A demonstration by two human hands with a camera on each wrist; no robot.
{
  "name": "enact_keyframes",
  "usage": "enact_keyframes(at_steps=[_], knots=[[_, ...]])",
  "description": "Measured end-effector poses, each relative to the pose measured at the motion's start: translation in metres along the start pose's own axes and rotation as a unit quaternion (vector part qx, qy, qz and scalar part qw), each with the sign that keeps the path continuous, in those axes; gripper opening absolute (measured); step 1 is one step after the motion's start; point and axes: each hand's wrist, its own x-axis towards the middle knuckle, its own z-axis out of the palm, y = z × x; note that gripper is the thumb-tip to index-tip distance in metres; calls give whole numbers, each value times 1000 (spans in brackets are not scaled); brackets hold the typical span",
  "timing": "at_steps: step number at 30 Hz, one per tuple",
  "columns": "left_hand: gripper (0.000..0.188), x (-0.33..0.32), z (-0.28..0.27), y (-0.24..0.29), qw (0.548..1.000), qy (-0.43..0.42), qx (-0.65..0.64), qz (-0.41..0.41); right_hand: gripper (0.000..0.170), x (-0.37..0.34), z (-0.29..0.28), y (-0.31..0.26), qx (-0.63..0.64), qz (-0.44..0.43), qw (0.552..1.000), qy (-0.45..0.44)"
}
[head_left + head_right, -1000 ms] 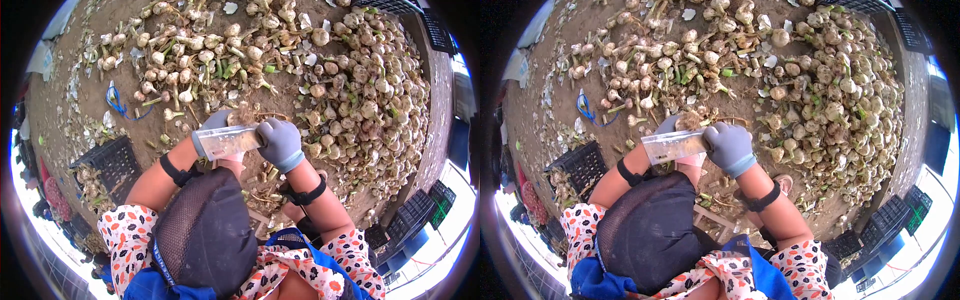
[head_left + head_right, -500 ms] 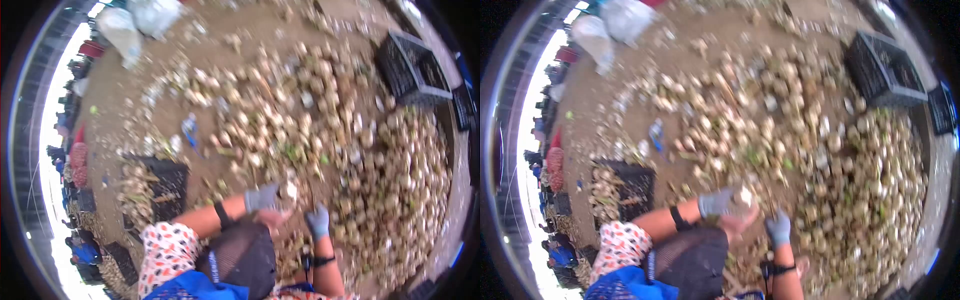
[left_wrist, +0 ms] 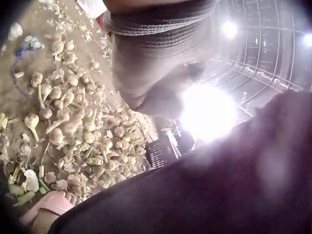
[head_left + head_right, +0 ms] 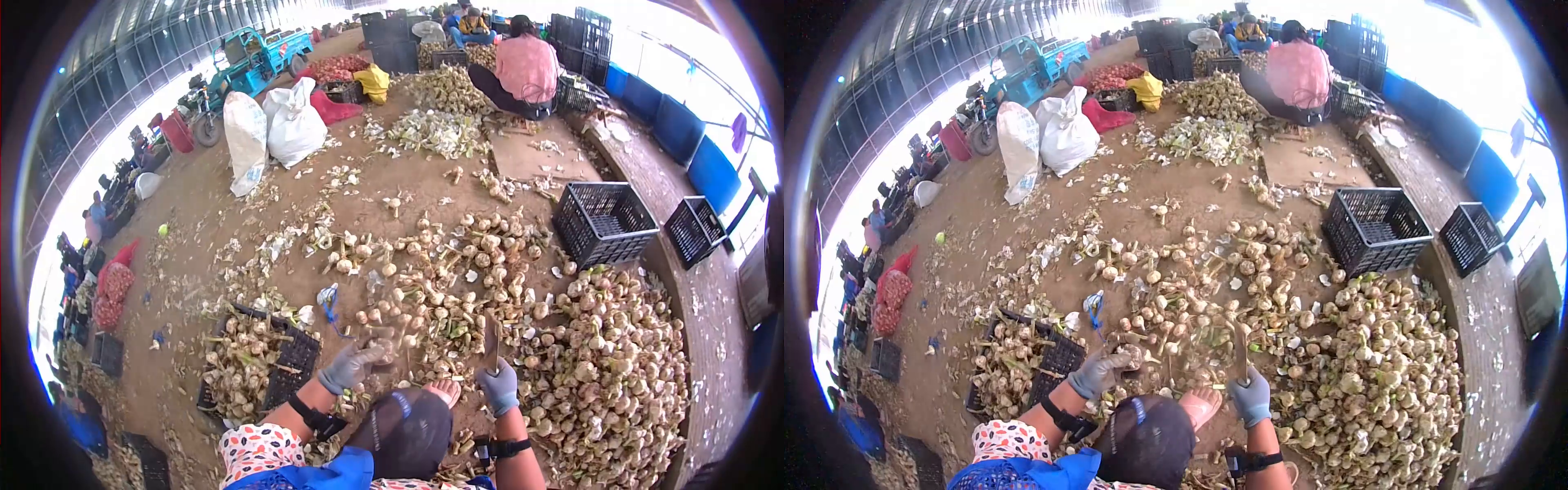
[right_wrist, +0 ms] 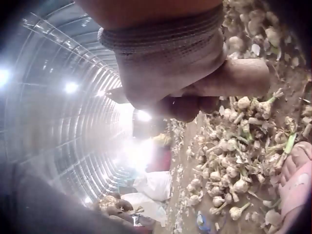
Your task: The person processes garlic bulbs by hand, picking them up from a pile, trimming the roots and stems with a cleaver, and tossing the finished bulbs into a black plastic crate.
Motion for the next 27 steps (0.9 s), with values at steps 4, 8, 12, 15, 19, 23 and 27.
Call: enact_keyframes(at_steps=[4, 8, 12, 15, 19, 23, 27], knots=[[35, -28, 36, 31, 981, -126, 120, 82, 8, -27, 1, -73, 73, 9, 997, -25], [17, -38, 91, 56, 904, -243, 243, 256, 6, -51, -1, -121, 88, -100, 991, 8], [31, -63, 138, 60, 915, -371, 132, 90, 10, -97, 0, -193, 183, -79, 979, -35], [34, -71, 164, 51, 878, -408, 236, 82, 19, -123, 17, -213, 294, -166, 941, -23], [41, -84, 179, 35, 837, -383, 302, 249, 25, -142, 14, -214, 311, -146, 939, -20], [55, -93, 177, 22, 778, -308, 426, 346, 26, -151, 14, -205, 366, -128, 922, -18], [65, -78, 165, 5, 721, -232, 528, 384, 13, -156, -1, -180, 329, -111, 938, -3]])
